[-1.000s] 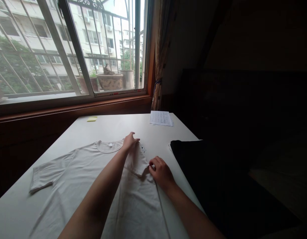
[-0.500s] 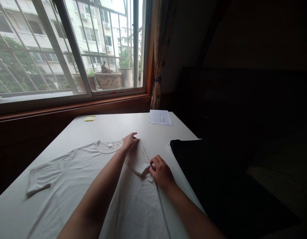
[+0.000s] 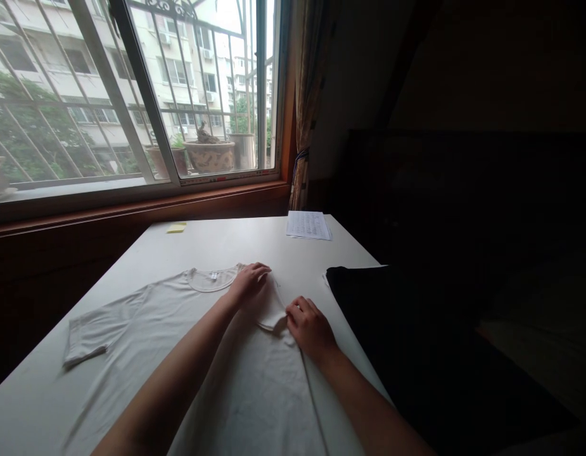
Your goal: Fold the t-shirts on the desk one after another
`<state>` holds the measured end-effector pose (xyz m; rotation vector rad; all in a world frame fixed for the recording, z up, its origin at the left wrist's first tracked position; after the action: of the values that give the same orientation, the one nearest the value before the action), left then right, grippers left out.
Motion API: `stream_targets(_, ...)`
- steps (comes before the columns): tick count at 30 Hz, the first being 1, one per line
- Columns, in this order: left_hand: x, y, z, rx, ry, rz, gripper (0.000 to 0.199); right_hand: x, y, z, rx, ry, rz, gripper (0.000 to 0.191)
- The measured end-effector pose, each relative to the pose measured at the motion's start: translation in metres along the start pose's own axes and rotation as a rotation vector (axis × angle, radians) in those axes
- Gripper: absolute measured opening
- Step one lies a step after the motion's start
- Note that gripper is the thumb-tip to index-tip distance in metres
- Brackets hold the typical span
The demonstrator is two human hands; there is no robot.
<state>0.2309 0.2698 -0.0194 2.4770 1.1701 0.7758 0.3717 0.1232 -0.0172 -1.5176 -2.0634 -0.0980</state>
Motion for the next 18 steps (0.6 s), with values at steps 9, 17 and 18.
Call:
stream_targets(9,-0.011,-0.003,0.025,0.127,-0.169,0.121,0.048,-0.001,-0.003,-0.006,-0.058,-0.021,0.008,0.018)
stream_targets(17,-0.011,-0.004,0.028,0.196,-0.234,0.068,0.054,-0.001,-0.012,-0.016,0.085,0.021,-0.052,0.038)
stream_targets(18,-0.011,-0.004,0.028,0.201,-0.240,0.064,0.054,-0.001,-0.013,-0.014,0.105,0.007,-0.076,0.040)
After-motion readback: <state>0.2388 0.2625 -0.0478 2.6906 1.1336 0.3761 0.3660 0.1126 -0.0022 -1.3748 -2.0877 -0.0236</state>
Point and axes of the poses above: each hand's wrist, its own x-axis towards the middle knuckle, its own z-axis out of the palm, y = z × x, the point moved 8 cm from there along x, towards the middle knuckle, and after that the axes turned 1 degree about z, right-handed, at the moved point
